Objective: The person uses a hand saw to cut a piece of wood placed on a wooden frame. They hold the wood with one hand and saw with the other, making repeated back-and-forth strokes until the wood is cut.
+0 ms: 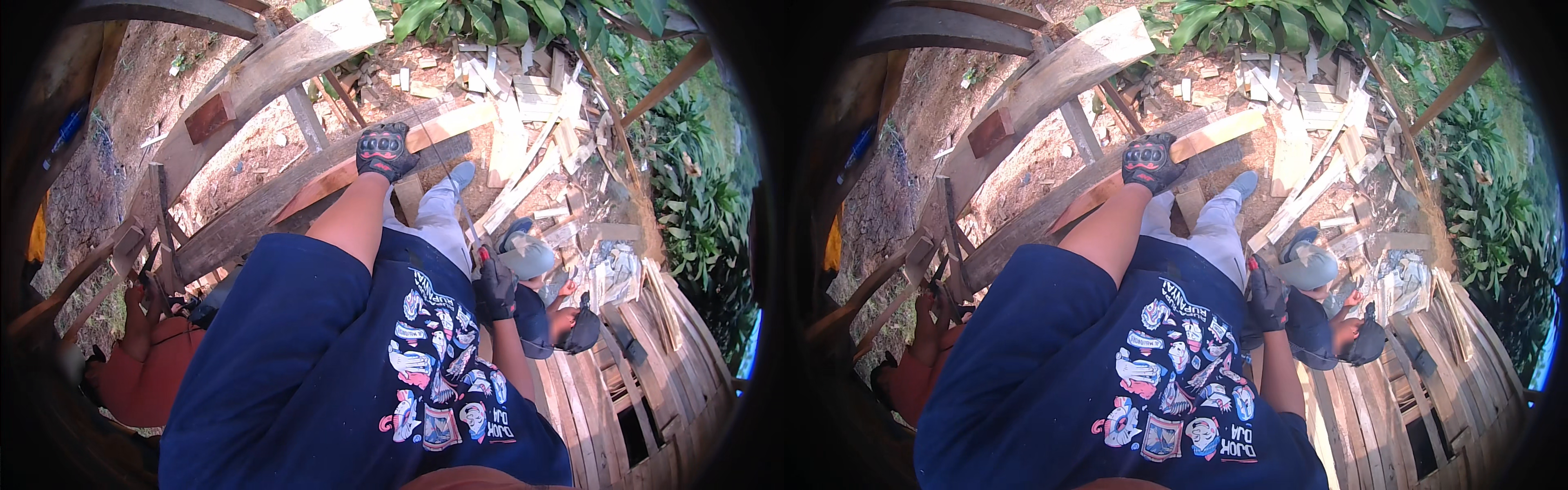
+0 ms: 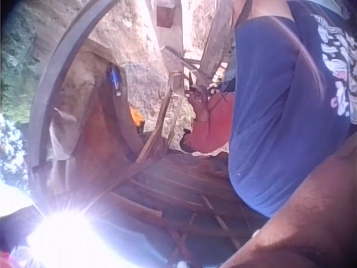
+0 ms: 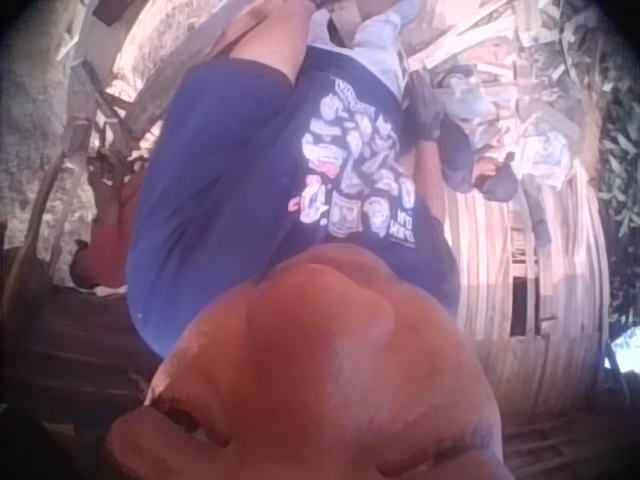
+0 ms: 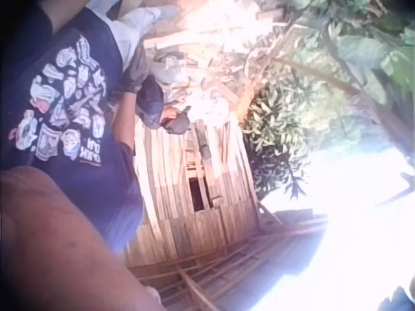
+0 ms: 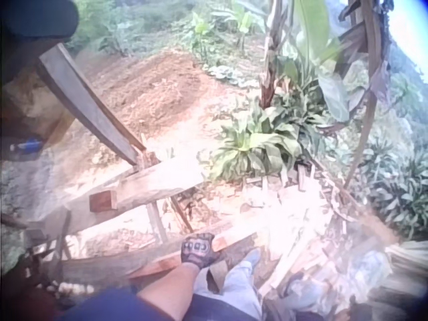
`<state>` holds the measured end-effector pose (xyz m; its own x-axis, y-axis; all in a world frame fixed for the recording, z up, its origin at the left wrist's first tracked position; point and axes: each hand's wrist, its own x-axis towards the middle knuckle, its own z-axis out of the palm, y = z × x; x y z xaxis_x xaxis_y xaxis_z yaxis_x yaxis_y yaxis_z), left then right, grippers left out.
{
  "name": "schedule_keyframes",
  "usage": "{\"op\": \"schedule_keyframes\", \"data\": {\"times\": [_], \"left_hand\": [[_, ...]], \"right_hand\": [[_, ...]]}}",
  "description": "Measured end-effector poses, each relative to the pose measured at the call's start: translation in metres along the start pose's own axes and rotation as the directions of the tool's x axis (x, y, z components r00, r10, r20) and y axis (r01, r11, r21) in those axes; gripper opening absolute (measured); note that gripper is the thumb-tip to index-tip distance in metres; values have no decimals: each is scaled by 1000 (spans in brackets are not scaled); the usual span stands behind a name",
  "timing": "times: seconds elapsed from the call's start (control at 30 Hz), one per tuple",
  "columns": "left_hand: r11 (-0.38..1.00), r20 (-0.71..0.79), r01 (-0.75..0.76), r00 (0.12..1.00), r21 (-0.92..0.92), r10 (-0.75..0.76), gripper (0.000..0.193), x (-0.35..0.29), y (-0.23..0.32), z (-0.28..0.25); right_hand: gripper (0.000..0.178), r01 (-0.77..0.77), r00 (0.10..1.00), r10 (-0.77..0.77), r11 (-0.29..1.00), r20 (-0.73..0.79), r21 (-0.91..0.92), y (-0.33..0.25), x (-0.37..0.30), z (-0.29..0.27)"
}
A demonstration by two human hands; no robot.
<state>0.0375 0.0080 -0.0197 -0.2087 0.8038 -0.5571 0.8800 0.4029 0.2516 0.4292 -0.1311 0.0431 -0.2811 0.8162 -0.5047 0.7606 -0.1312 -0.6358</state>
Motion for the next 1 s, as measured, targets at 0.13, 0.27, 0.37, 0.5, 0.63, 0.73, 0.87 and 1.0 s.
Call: {"op": "schedule_keyframes", "data": {"times": [0.13, 0.27, 0.37, 0.5, 0.63, 0.73, 0.87, 1.0], "left_hand": [[1000, -9, 6, 1000, -15, -6, 58, 0, 1, -1], [1000, -13, -4, 1000, -17, 3, 57, -2, 6, -12], [1000, -26, -10, 1000, -28, 10, 56, -2, 3, -7], [999, -29, -21, 999, -36, 20, 55, -2, 4, -11], [999, -35, -39, 999, -32, 38, 53, -5, 5, -18], [999, -16, -33, 999, -43, 33, 53, -4, 1, -12], [999, 11, -38, 999, -34, 38, 54, -1, -1, -11], [999, 14, -38, 999, -26, 39, 54, -2, 0, -16]], "right_hand": [[48, -15, 998, 23, 989, -58, 147, -81, -7, -49], [57, -102, 993, 112, 975, -41, 195, -143, 31, -60], [63, -71, 997, 80, 966, -23, 249, -171, 73, -59], [67, 44, 999, -43, 983, -10, 178, -227, 95, -62], [64, 104, 995, -103, 987, -12, 123, -227, 96, -49], [61, 145, 989, -141, 975, -31, 168, -223, 94, -43], [52, 95, 996, -94, 995, -7, 17, -233, 85, -53], [51, 73, 996, -70, 996, -48, 60, -242, 74, -58]]}}
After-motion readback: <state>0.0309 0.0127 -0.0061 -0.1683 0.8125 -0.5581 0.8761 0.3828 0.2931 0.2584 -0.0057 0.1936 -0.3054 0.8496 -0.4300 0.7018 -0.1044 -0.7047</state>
